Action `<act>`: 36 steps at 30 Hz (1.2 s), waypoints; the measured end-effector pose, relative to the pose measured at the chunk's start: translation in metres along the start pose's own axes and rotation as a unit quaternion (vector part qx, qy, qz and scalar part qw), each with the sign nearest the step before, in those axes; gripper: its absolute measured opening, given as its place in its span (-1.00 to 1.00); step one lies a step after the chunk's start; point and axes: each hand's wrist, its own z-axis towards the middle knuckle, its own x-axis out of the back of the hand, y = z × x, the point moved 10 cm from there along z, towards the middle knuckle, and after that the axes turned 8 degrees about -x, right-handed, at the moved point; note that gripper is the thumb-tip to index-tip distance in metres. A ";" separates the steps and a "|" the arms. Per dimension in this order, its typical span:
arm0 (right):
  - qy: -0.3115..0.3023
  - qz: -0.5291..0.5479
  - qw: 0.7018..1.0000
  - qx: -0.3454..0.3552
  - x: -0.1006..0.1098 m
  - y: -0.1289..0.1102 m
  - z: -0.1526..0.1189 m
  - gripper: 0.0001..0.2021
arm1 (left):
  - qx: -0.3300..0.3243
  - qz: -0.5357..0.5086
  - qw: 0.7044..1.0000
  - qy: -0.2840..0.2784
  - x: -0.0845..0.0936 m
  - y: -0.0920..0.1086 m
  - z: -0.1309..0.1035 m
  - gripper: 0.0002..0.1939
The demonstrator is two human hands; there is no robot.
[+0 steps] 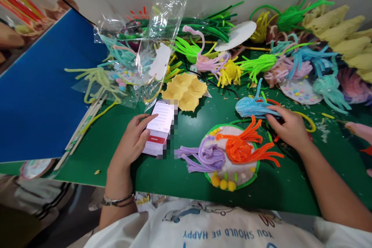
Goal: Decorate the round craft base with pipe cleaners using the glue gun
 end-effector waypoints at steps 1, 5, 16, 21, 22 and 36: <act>0.000 0.000 1.000 -0.001 0.000 0.000 0.000 -0.81 | 0.003 -0.004 1.000 0.001 0.000 -0.001 0.000 -0.23; -0.006 -0.001 1.000 -0.012 -0.001 0.002 0.000 -0.81 | 0.009 -0.010 1.000 0.000 0.000 -0.002 -0.001 -0.19; -0.010 0.007 1.000 -0.010 -0.001 0.001 0.000 -0.80 | -0.018 0.016 0.999 0.021 0.003 0.006 0.000 -0.26; -0.001 0.011 1.000 -0.002 0.000 -0.001 0.000 -0.80 | -0.093 0.074 0.988 0.101 0.021 0.035 -0.006 -0.40; -0.004 0.009 1.000 -0.004 -0.001 0.000 0.000 -0.79 | -0.102 0.085 0.987 0.094 0.020 0.039 -0.007 -0.37; -0.012 0.010 1.000 -0.019 -0.002 0.003 0.000 -0.78 | -0.029 0.132 0.988 0.076 0.009 0.015 -0.008 -0.30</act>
